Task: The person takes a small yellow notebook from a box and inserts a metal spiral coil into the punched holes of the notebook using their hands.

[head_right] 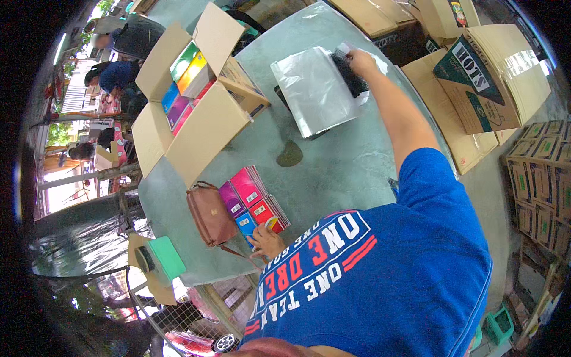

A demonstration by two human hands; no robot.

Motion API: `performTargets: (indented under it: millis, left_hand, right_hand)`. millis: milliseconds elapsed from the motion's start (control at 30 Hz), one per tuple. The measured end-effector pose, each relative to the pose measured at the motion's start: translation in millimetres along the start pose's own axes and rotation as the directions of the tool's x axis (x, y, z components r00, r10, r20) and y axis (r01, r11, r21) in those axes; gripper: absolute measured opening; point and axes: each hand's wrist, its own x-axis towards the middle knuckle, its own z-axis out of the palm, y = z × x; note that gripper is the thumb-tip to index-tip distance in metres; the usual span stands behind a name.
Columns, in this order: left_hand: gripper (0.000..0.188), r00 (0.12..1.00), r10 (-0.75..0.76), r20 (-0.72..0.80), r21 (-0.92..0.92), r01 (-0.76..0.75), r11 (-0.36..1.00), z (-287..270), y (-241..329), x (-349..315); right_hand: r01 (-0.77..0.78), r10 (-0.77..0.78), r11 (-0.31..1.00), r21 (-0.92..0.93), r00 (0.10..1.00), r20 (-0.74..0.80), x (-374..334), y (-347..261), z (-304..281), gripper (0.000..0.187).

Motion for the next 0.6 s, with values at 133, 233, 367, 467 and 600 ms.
performTargets:
  millis: [133, 233, 367, 467, 600]
  left_hand:
    - [0.023, 0.977, -0.188, 0.104, -0.026, 0.191, 0.981, 8, 0, 2]
    - [0.025, 0.979, -0.11, 0.171, -0.048, 0.119, 0.992, -3, -8, 18]
    - [0.024, 0.996, 0.066, 0.054, -0.105, -0.06, 0.993, -17, -18, 21]
    - [0.024, 0.966, 0.258, 0.005, -0.411, -0.233, 0.881, -50, 2, 23]
    - [0.023, 0.911, 0.404, 0.088, -0.711, -0.226, 0.666, -76, 34, 21]
  right_hand:
    - [0.123, -0.123, 0.991, 0.044, 0.992, 0.007, 4, 9, -4, 0.03]
    - [0.14, -0.144, 0.986, 0.092, 0.989, 0.036, 4, 38, -10, 0.031]
    - [-0.047, 0.047, 0.907, 0.419, 0.999, 0.011, -12, 29, -26, 0.03]
    - [0.131, -0.094, 0.856, 0.501, 0.991, -0.099, -58, -8, -56, 0.028]
    - [0.121, -0.409, 0.741, 0.661, 0.862, 0.3, -187, -99, -84, 0.026]
